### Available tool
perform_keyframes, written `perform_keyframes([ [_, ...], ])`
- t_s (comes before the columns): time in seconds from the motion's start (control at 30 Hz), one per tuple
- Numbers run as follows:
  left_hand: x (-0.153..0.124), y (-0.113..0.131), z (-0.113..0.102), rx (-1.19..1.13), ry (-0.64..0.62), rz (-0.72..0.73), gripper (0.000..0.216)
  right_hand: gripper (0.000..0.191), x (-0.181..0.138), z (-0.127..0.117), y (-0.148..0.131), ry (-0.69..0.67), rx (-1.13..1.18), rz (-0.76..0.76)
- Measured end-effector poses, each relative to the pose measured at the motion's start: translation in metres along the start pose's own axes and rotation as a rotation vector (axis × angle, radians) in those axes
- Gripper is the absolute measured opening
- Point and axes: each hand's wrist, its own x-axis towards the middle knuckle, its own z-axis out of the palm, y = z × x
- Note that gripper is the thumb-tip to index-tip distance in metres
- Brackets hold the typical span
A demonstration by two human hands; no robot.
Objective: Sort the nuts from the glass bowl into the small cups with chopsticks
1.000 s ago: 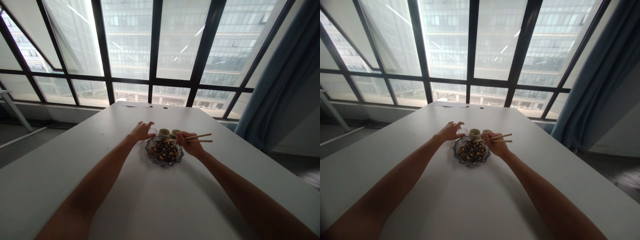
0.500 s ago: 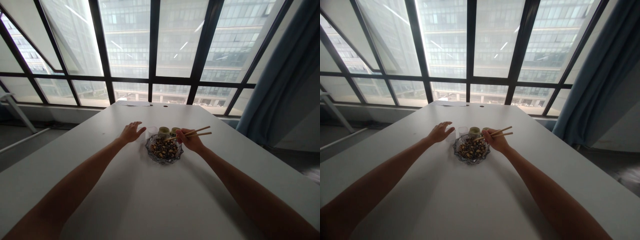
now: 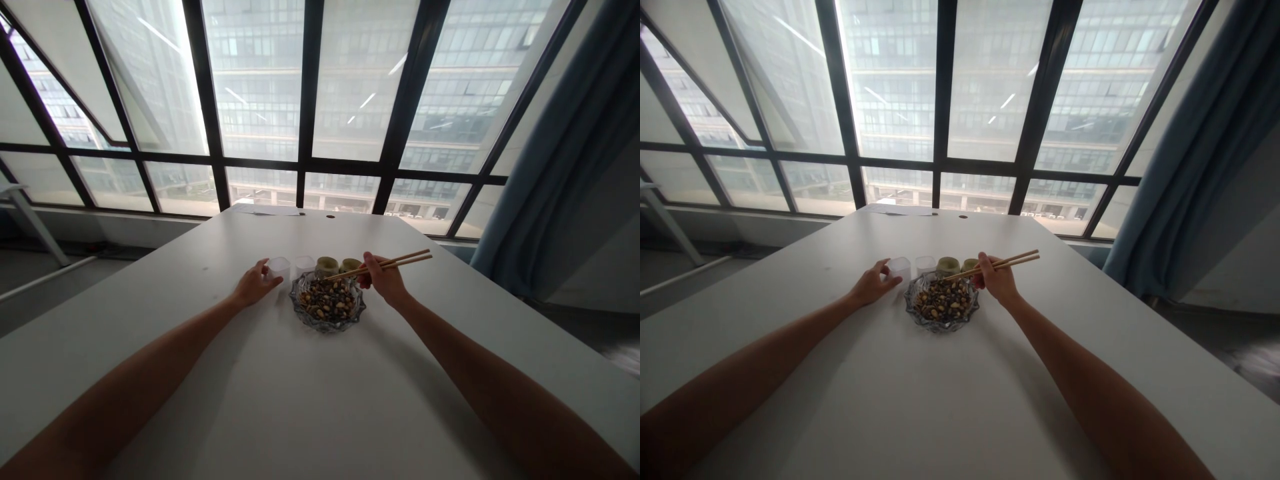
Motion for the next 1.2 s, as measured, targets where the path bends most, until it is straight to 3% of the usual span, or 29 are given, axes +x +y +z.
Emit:
perform_keyframes([
  [0.17,-0.001,0.001,-0.003,0.022,-0.017,0.011,0.049,0.060,0.006,-0.004,0.005,0.062,0.066,0.071],
  [0.33,-0.002,0.000,-0.002,-0.064,0.069,0.095,0.060,0.060,0.003,-0.004,0.001,-0.021,0.089,-0.024],
  [0.57,-0.005,0.004,-0.003,-0.039,0.066,0.208,0.054,0.059,0.000,-0.001,-0.005,-0.112,0.150,-0.024],
  [0.8,-0.006,0.006,-0.004,0.035,0.069,0.228,0.053,0.059,0.005,-0.002,0.002,0.040,0.115,0.100],
  [0.97,-0.005,0.005,-0.003,0.024,0.071,0.219,0.055,0.058,0.007,-0.003,0.004,0.067,0.104,0.114],
  [1.07,-0.004,0.002,-0.001,0.012,0.073,0.215,0.056,0.059,0.006,-0.003,0.004,0.107,0.099,0.028],
  [1.2,-0.003,0.000,0.001,0.006,0.072,0.200,0.058,0.054,-0.002,-0.002,0.009,0.196,-0.030,-0.264],
])
